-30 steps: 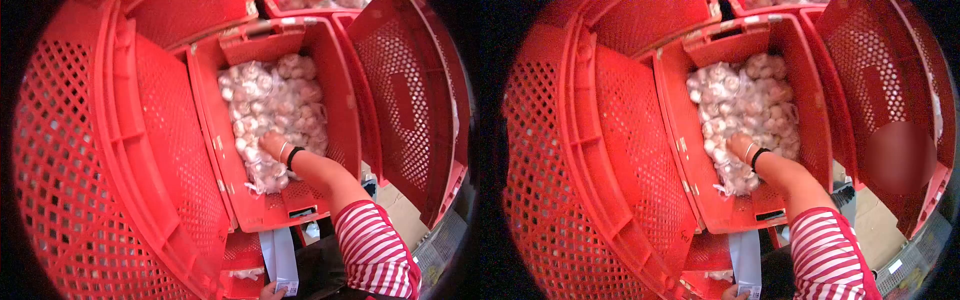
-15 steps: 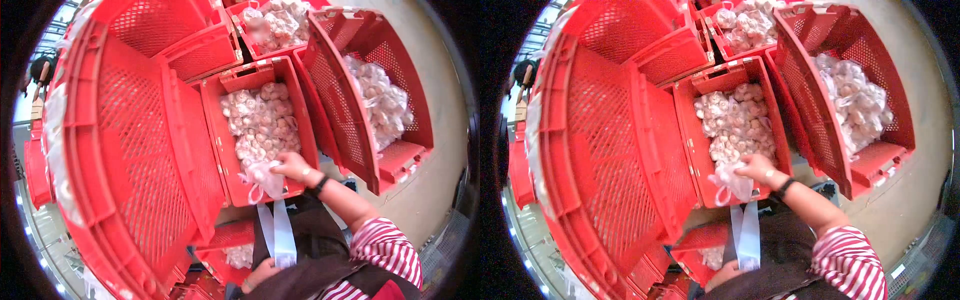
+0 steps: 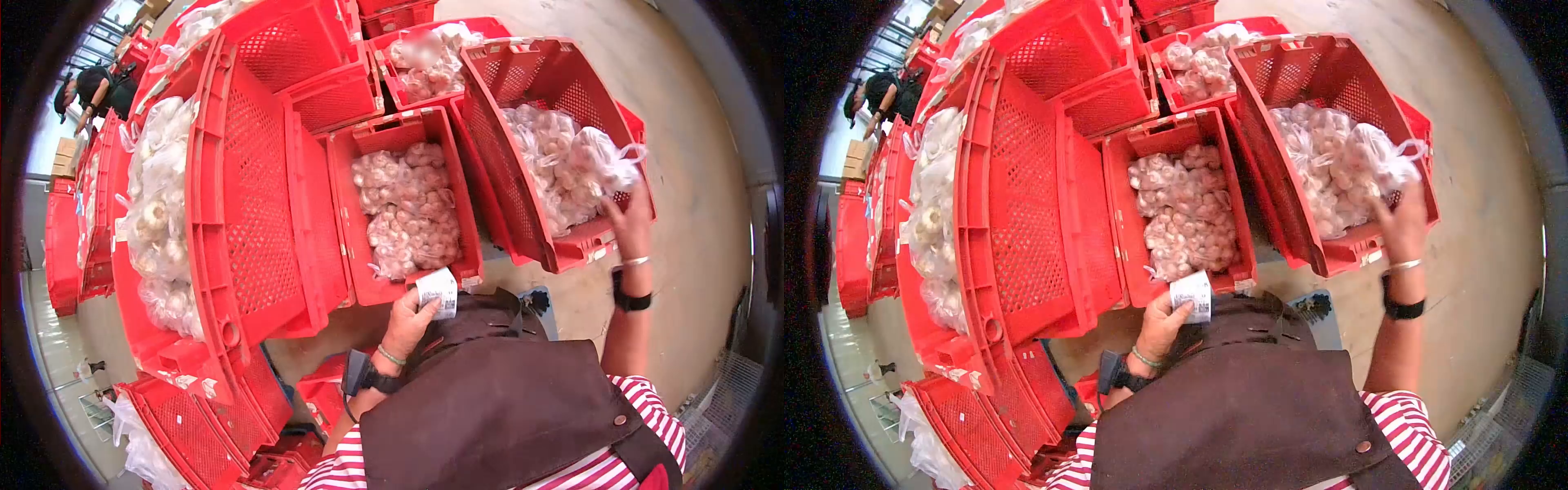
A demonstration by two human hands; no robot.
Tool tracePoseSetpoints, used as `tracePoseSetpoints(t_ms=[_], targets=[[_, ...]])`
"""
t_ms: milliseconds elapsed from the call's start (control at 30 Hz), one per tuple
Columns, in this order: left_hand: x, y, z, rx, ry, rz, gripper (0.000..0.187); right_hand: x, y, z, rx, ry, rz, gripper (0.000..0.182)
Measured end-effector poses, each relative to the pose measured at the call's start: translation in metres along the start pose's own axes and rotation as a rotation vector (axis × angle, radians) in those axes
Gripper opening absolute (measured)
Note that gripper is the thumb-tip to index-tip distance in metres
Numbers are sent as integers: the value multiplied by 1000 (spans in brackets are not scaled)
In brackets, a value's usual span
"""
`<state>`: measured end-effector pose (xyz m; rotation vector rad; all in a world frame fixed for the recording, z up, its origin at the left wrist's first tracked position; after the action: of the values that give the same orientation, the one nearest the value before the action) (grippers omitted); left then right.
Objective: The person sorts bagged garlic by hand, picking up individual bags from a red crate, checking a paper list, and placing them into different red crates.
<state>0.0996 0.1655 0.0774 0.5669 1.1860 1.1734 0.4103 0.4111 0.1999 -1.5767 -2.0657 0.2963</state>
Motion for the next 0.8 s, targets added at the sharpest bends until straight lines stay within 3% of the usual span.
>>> tracePoseSetpoints(t_ms=[67,100,133,167,233,333,433,533,567,633,700,767,800], targets=[[9,14,5,40,0,31,23,-26,-50,44,480,-147,-101,50],[10,18,8,81,-12,24,22,-46,-96,60,613,-597,247,51],[11,20,10,122,-21,19,21,-63,-131,73,556,-438,-364,49],[10,18,9,120,-10,9,21,-71,-165,85,526,-531,-468,42],[6,15,6,279,-71,28,21,-103,-178,133,545,-700,-498,29],[-4,5,-17,479,-2,-46,23,-120,-182,178,536,-850,-444,22],[-18,-19,-41,392,18,-148,22,-140,-180,221,683,-1011,-367,15],[-35,-57,-68,286,48,-281,21,-179,-159,287,1005,-1524,274,13],[-38,-70,-78,271,52,-353,21,-191,-149,314,1043,-1578,391,14],[-42,-81,-93,254,72,-415,20,-193,-125,363,927,-1628,757,13],[-55,-109,-110,175,118,-519,21,-208,-83,438,849,-1247,961,18],[-68,-136,-127,226,120,-585,22,-214,-39,522,622,-1058,675,17],[-66,-136,-131,232,121,-620,23,-199,-44,538,500,-928,395,19]])
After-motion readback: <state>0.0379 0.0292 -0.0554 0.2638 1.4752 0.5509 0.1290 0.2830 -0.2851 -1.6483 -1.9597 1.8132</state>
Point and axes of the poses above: each hand's wrist, its own x-axis towards the middle knuckle, its own z-axis out of the palm, y = z × x, the point moved 4 cm from there along x, towards the middle knuckle, and after that the axes turned 3 degrees about -y, right-handed, at the moved point
